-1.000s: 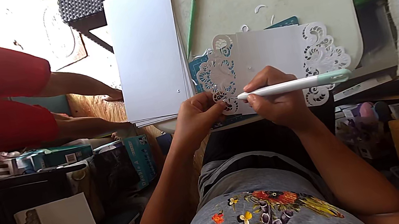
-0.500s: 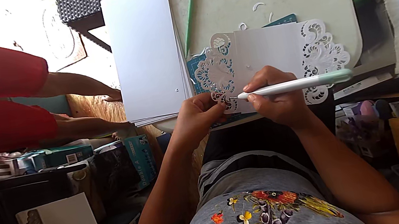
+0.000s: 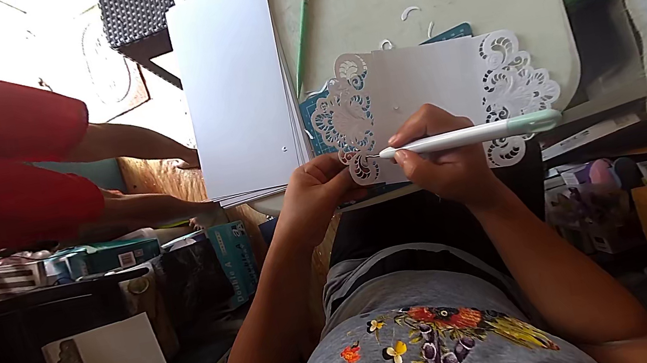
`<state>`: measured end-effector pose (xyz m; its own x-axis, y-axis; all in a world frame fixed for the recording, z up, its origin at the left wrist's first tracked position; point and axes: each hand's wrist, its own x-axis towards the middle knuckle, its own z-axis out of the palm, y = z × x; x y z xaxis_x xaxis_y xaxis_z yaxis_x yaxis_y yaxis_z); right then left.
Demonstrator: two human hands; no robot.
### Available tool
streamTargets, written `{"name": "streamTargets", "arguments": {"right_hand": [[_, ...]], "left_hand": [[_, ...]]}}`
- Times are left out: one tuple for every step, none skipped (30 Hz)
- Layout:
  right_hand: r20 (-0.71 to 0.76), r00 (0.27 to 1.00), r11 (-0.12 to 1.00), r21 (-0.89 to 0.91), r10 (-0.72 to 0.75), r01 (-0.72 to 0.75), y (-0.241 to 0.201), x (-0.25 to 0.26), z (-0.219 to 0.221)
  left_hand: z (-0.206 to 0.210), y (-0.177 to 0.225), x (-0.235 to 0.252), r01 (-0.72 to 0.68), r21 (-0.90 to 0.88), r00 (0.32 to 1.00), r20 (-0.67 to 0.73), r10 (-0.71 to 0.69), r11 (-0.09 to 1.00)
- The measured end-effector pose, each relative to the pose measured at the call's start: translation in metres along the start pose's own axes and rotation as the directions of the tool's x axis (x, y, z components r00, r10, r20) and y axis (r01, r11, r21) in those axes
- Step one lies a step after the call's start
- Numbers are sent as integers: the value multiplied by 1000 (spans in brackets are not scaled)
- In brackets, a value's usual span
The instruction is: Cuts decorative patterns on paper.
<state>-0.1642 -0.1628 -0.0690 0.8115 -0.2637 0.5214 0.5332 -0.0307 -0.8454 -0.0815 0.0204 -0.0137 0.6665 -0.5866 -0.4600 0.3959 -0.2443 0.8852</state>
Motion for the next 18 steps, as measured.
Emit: {"name": "streamTargets", "arguments": {"right_hand": [[4,1000,1000,-4,6,-6,-1,0,0],[10,1000,1000,-5,10,-10,-1,0,0],[16,1000,1000,-5,12,-12,-1,0,0],[23,1000,1000,-8,12,-12,-1,0,0],[27,1000,1000,-11,11,-10,-1,0,0],[32,999,1000,-16,8,-8,-1,0,0],[35,999,1000,-20,7,-6,-1,0,0],[35,999,1000,-24,6,-5,-2,0,0],[33,999,1000,-22,4,-4,-2,1,0],[25,1000,1000,-14,3,-3,-2,0,-1],[12,1000,1000,-3,1,-1,-1,0,-1],[-5,1000,1000,9,-2,2,0,0,-2],[-26,1000,1000,18,-1,2,0,-1,-2],[-42,999,1000,26,2,-1,0,-1,-3],[-56,998,999,32,6,-4,0,-2,-3],[-62,998,999,35,7,-5,0,-2,-3],[-63,998,999,36,7,-5,0,-2,-3],[-61,998,999,33,5,-3,0,-2,-2]], "left_hand": [[0,0,0,-1,6,1000,-4,1,1000],[1,0,0,-1,13,1000,-8,1,1000],[2,1,0,-1,21,1000,-13,1,1000],[2,1,0,-1,26,1000,-17,1,1000],[2,1,0,3,31,1000,-19,-2,1000],[2,1,0,5,37,1000,-20,-4,999],[3,1,0,4,43,1000,-20,-3,999],[3,1,0,2,46,1000,-20,-1,999],[3,1,0,0,50,1000,-22,1,999],[4,1,0,-2,55,1000,-22,3,998],[4,1,0,-5,63,1000,-19,6,998],[4,1,-1,-8,68,1000,-16,9,998],[3,1,0,-10,71,1000,-9,10,997],[2,1,0,-12,70,1000,0,12,997],[2,0,0,-15,69,1000,9,14,997],[1,0,0,-21,74,1000,18,20,997],[1,1,0,-26,80,999,27,24,996],[1,1,0,-29,85,999,35,26,996]]}}
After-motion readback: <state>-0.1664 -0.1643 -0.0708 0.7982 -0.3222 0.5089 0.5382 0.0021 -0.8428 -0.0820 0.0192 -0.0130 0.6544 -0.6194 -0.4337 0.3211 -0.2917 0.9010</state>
